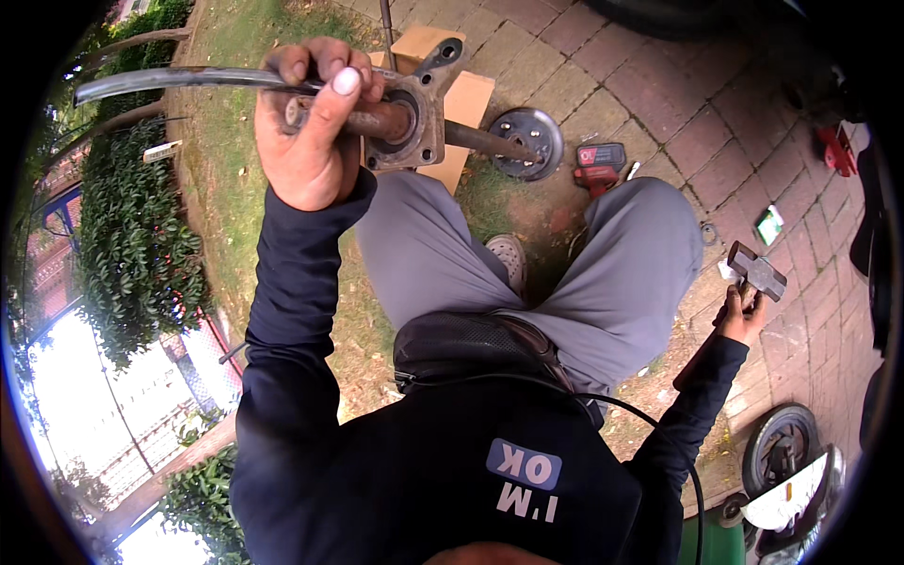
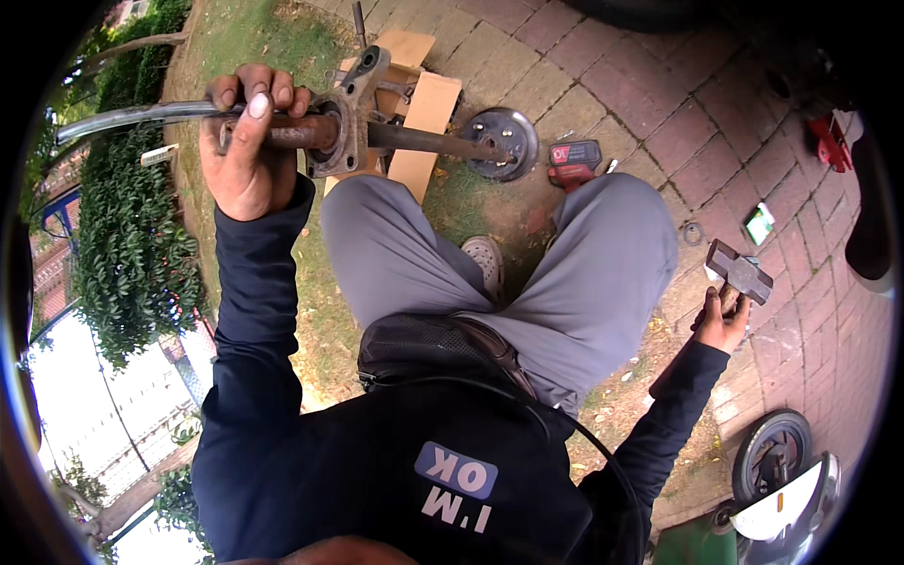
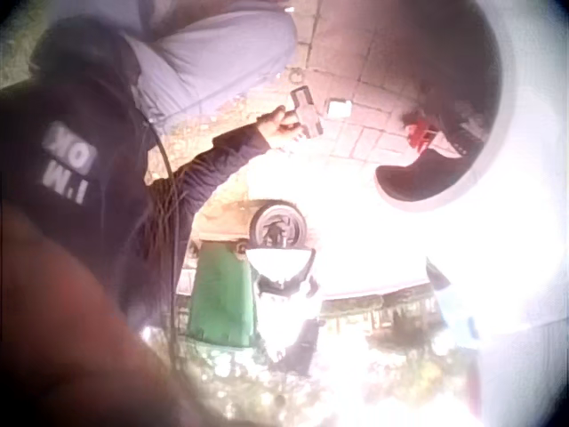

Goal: The person sits on the ground and uses a hammer to strike a metal rod inserted into a car wheel hub assembly. They repeatedly hit the rod to dislodge a component, then insert the rod into the car's wheel well area.

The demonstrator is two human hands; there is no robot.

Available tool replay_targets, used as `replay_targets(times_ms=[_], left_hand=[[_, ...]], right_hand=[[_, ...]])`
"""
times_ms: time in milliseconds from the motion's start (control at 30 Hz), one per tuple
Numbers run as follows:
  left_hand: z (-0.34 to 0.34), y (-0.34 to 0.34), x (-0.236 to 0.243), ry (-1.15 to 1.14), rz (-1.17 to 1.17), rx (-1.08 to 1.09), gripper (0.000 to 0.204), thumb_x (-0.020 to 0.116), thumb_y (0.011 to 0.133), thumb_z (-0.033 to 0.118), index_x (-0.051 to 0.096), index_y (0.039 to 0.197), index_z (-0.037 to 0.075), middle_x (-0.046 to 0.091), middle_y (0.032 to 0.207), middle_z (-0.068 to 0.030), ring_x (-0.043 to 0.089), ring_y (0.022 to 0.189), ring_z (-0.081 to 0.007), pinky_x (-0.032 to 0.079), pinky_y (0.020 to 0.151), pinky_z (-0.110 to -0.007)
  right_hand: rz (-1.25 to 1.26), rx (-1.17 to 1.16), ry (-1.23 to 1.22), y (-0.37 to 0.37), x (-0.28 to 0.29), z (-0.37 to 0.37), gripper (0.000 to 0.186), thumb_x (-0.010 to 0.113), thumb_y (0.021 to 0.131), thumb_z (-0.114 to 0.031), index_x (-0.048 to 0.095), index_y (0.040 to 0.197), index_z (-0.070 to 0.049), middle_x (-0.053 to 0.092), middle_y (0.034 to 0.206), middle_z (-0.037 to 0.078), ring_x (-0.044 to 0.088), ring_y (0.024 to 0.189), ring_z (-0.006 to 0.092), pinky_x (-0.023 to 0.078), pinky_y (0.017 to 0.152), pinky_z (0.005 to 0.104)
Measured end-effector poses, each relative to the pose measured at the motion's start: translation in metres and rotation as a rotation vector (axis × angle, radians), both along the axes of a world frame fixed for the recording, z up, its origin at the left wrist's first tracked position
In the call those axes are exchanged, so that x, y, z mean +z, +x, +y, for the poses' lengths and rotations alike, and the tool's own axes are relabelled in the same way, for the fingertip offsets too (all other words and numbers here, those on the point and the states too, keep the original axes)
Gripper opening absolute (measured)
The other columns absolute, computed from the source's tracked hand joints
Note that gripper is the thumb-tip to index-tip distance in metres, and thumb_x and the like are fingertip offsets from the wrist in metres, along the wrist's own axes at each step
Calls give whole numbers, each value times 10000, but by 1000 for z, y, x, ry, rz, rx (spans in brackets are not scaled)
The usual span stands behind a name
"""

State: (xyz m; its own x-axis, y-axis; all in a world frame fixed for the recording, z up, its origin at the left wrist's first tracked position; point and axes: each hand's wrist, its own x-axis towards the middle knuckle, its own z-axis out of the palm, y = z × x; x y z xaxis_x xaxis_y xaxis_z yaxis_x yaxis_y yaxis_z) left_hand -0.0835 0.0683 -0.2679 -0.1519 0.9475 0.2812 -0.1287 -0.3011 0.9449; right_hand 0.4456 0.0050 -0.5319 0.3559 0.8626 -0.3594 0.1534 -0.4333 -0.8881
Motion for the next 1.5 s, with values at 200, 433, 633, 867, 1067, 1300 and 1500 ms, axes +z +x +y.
replay_targets(times_ms=[200,433,633,867,1067,1300,1500], left_hand=[[6,20,5,-77,-12,-33,321,641,868,-46,407,976,145,458,919,-37,486,885,-188,421,790,-366],[12,17,-6,-112,-76,-72,362,659,854,-37,367,976,139,445,885,-35,479,837,-170,425,797,-357],[8,32,-3,-144,-64,-199,464,714,783,-72,357,994,135,397,910,-18,473,846,-139,441,801,-320],[-2,54,-2,-159,-36,-308,479,697,768,-52,320,980,154,367,915,-14,429,855,-130,422,797,-305],[-4,58,-9,-64,19,-175,440,690,794,-68,341,978,126,382,905,-12,435,852,-122,422,793,-284],[-7,61,2,-176,-14,55,456,810,804,13,385,925,127,414,861,22,458,796,-79,424,719,-217],[-5,49,-6,-96,-67,26,470,802,790,-35,385,929,132,418,864,16,461,816,-87,425,703,-226]], right_hand=[[108,80,227,-64,127,45,327,688,873,-17,528,1158,1,559,715,27,488,489,91,392,410,237],[439,296,203,-179,214,66,343,694,889,-35,510,1178,-28,578,750,19,505,484,85,411,421,224],[650,466,254,-299,206,100,500,779,827,-83,477,1220,-18,622,952,100,635,622,147,494,433,253],[485,478,510,-340,181,125,491,779,808,-53,488,1194,35,642,880,100,586,575,123,476,462,290],[521,522,316,-331,208,126,522,802,785,-79,505,1204,16,650,848,113,595,566,136,486,474,297],[381,605,285,-325,196,113,619,862,735,-190,502,1192,22,650,855,117,627,590,161,518,471,306],[745,613,99,-326,213,93,610,785,798,-53,397,1267,2,617,800,79,631,595,135,497,440,291]])
